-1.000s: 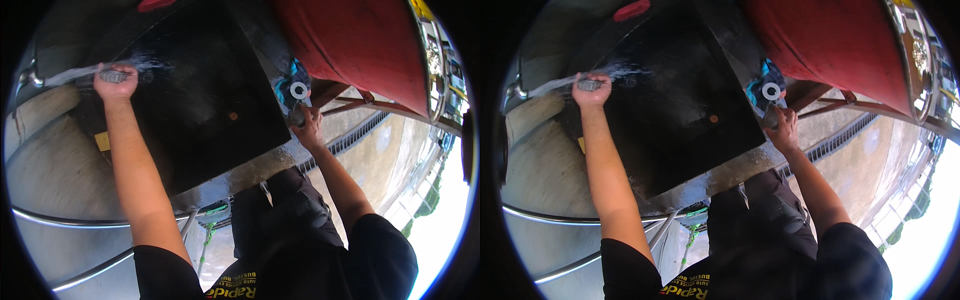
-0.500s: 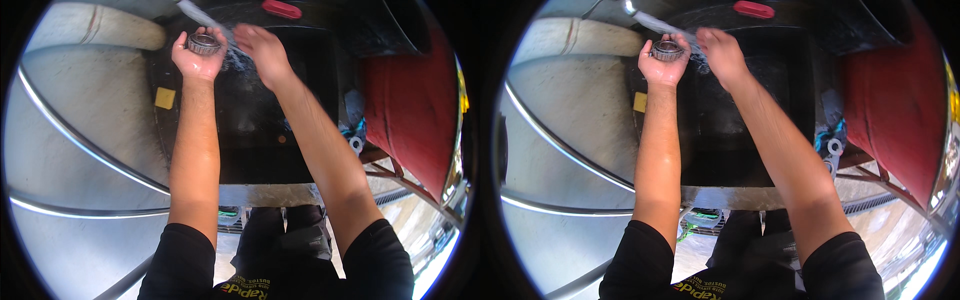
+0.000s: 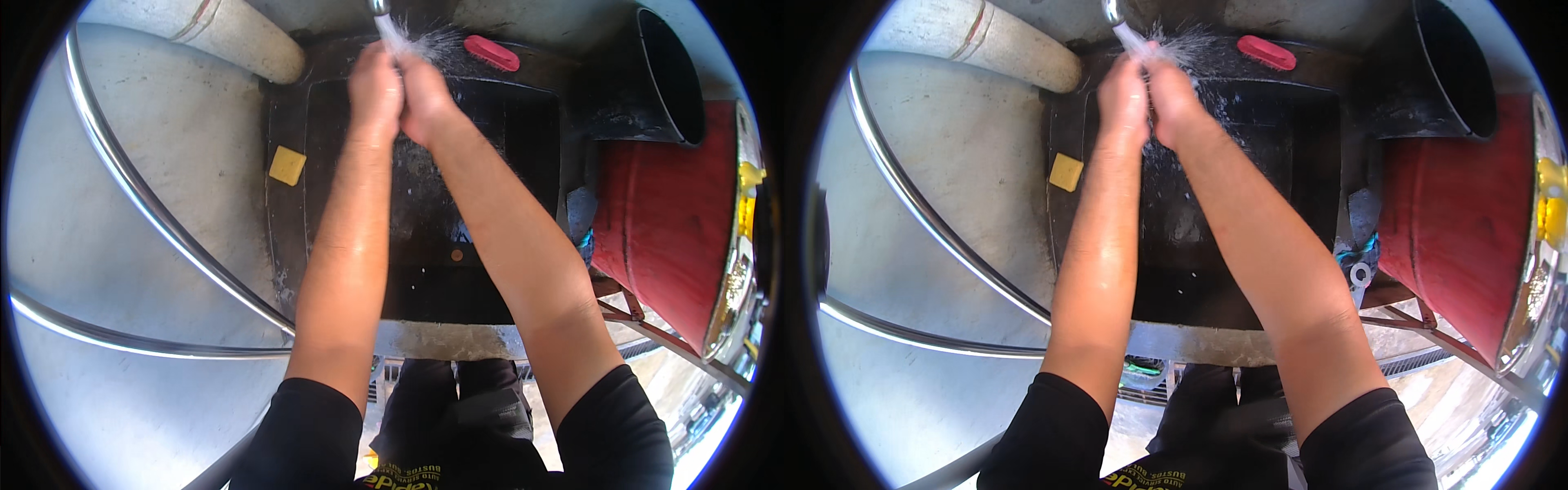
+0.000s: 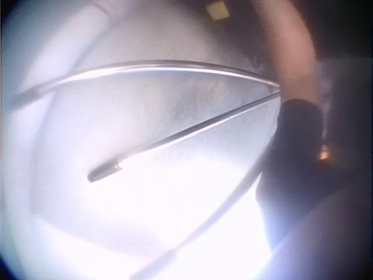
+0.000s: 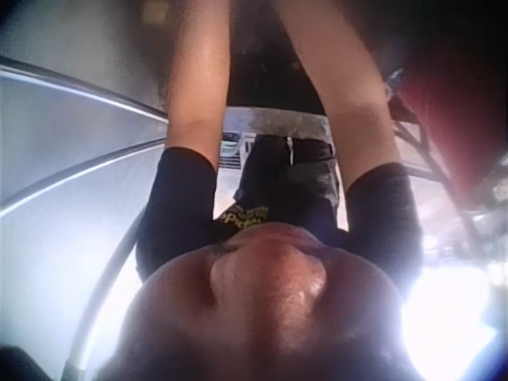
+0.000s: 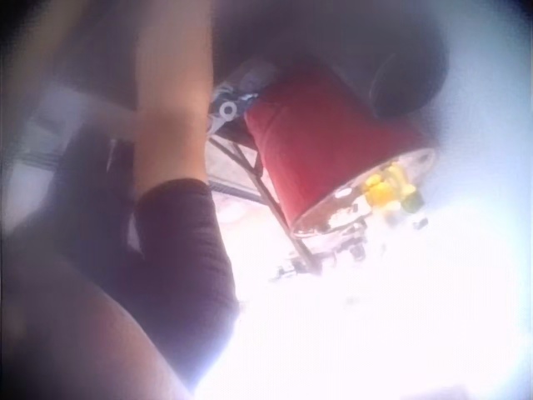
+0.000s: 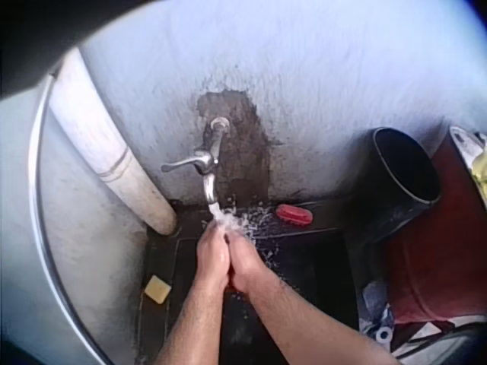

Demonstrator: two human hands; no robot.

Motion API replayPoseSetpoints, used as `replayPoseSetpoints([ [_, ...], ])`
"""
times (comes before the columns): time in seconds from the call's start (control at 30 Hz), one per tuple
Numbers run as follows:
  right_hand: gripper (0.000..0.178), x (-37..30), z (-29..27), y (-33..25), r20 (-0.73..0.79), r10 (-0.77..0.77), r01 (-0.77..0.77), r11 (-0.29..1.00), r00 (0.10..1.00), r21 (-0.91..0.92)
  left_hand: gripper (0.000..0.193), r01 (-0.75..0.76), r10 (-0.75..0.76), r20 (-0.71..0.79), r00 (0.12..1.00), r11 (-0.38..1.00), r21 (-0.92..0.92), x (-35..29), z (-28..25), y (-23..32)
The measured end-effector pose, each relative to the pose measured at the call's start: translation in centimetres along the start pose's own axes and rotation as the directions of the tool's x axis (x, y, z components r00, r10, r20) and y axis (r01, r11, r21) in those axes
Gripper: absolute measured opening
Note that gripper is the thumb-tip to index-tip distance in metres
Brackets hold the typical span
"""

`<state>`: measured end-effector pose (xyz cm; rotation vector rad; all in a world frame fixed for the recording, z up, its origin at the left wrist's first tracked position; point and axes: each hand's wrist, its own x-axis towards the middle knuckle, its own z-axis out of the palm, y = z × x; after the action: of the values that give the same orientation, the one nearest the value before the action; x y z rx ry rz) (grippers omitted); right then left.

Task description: The person scrubs small metal rings in a basin using a toothbrush, then rinses them under a tap and places them on a metal tray. The person repeats this process for several rings.

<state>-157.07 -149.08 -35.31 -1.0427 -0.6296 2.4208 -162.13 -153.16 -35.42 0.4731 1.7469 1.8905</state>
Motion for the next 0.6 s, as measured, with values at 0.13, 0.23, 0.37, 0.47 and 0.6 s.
replayPoseSetpoints([
  [0.13,0.030,1.7,-1.9,-3.1,0.094,0.032,-0.037,0.998,0.995,0.050,0.046,-0.187,0.160,0.160,0.974,0.968,0.166,-3.6,2.4,1.6],
  [0.23,0.035,0.7,-1.3,-4.5,0.104,-0.089,0.097,0.993,0.991,-0.074,0.037,-0.186,0.202,-0.090,0.975,0.970,0.155,-2.6,0.2,4.0],
  [0.37,0.031,-1.3,-1.0,-3.3,-0.047,-0.044,0.039,0.995,0.998,-0.093,0.041,-0.227,0.267,-0.323,0.908,0.961,0.158,2.4,3.0,14.9],
  [0.47,0.032,-4.4,-3.0,-1.9,0.129,-0.224,0.231,0.972,0.966,-0.041,0.035,-0.293,0.365,-0.161,0.917,0.890,0.349,9.9,3.3,16.2],
  [0.6,0.043,-14.4,-11.4,0.7,0.152,-0.127,0.155,0.969,0.980,-0.191,0.045,-0.371,0.394,0.069,0.917,0.774,0.513,17.4,-3.4,15.4],
])
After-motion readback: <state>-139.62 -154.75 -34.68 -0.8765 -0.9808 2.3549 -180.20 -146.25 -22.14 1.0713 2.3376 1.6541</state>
